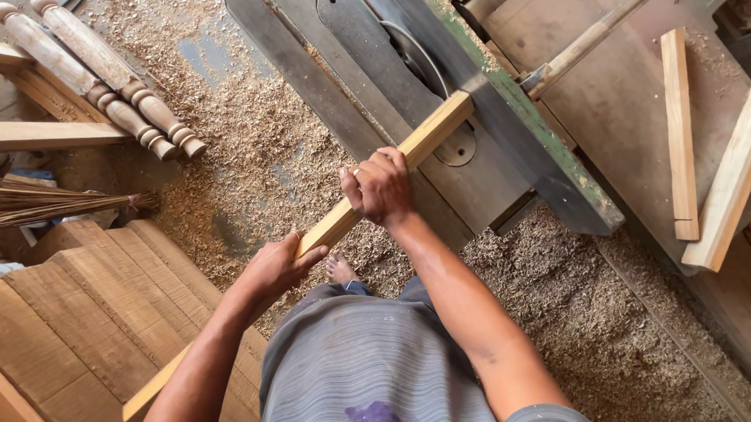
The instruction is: The person adjusts a table saw blade and fence, then cuts several wooden planks one at a time using the table saw. The person handles the planks and tools directly with their hands.
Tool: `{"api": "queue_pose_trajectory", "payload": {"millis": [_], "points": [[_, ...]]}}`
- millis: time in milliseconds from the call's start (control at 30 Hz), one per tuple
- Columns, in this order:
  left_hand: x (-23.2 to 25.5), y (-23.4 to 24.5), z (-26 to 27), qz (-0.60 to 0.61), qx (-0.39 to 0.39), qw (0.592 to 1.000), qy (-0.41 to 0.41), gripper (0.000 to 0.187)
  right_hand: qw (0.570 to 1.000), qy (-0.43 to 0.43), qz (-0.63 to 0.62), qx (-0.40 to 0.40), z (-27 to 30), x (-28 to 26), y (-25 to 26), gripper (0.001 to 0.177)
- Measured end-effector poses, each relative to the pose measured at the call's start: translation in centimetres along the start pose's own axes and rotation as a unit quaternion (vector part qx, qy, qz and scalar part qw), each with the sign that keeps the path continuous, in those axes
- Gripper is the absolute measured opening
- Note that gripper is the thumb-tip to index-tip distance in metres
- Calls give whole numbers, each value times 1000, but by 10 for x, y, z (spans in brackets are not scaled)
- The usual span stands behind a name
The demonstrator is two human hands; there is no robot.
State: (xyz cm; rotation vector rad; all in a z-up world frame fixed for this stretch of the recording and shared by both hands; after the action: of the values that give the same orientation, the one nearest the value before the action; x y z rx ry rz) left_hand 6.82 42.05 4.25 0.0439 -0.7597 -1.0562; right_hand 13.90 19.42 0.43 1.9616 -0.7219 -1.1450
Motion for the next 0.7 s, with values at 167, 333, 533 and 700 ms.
{"api": "queue_pose_trajectory", "payload": {"millis": [167, 333, 533, 700], "points": [[10, 5, 4, 50, 13, 999, 13, 61, 1000, 10, -1, -2, -9, 1, 0, 45], [10, 8, 7, 38, 36, 999, 10, 63, 1000, 19, 10, 0, -14, 0, -1, 44], [-5, 0, -9, -13, 51, 998, 20, 70, 998, 12, 34, -49, -17, 6, -10, 48], [-23, -18, -22, -84, 71, 994, 10, 74, 999, 19, 13, -23, -10, 6, -8, 48]]}}
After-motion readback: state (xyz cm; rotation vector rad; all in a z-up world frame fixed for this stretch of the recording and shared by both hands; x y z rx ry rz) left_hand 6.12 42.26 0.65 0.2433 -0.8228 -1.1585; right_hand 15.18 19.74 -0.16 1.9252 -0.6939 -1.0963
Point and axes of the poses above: each hand's wrist, its own z-axis away from the middle knuckle, its own y-axis out of the back of the hand, x = y × z, the point moved 1 cm from there along -z, towards the middle knuckle, and after that the axes turned 5 degrees about -x, right-handed, at the moved point
